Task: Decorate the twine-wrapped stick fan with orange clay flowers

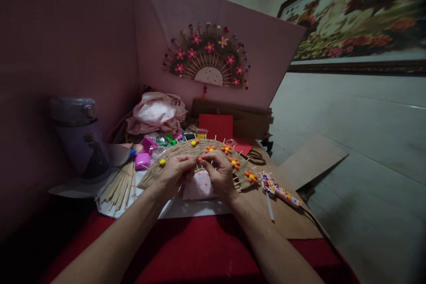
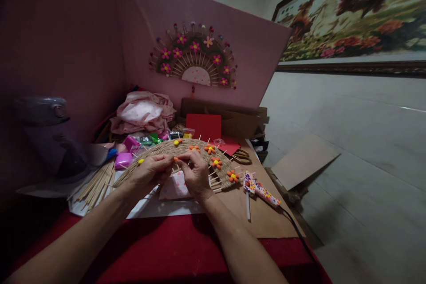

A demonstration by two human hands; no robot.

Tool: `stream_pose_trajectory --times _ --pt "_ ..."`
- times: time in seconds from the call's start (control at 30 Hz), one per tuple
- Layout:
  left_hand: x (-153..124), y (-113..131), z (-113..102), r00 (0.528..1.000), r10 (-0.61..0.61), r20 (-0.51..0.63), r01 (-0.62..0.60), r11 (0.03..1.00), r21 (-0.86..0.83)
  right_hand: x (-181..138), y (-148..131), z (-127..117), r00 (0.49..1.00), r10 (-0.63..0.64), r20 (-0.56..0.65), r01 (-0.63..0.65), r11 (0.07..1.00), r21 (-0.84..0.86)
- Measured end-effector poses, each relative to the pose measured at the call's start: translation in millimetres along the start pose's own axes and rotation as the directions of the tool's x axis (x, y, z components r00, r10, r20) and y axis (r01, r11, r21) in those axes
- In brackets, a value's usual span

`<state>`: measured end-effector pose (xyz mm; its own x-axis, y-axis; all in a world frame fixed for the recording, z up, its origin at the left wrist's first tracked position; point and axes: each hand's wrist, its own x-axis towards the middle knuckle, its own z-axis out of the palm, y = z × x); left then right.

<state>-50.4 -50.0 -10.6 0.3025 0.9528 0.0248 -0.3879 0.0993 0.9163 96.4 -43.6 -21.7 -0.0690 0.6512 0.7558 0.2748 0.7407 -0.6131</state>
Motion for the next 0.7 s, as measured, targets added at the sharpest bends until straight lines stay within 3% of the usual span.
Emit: stream_pose_trajectory --times 0.5,0.7 --pt "-1.6 1.6 3.7 0.999 -0.017 -0.031 0.018 0.999 0.043 -1.3 -0.9 0.5 1.000 -0.007 0.018 0.007 1.000 -0.004" --pt "-1.5 2.6 2.4 0.998 -0.043 -0.035 0.042 0.999 -0.022 -1.2 -0.1 0.3 1.000 0.000 0.010 0.000 1.000 -0.019"
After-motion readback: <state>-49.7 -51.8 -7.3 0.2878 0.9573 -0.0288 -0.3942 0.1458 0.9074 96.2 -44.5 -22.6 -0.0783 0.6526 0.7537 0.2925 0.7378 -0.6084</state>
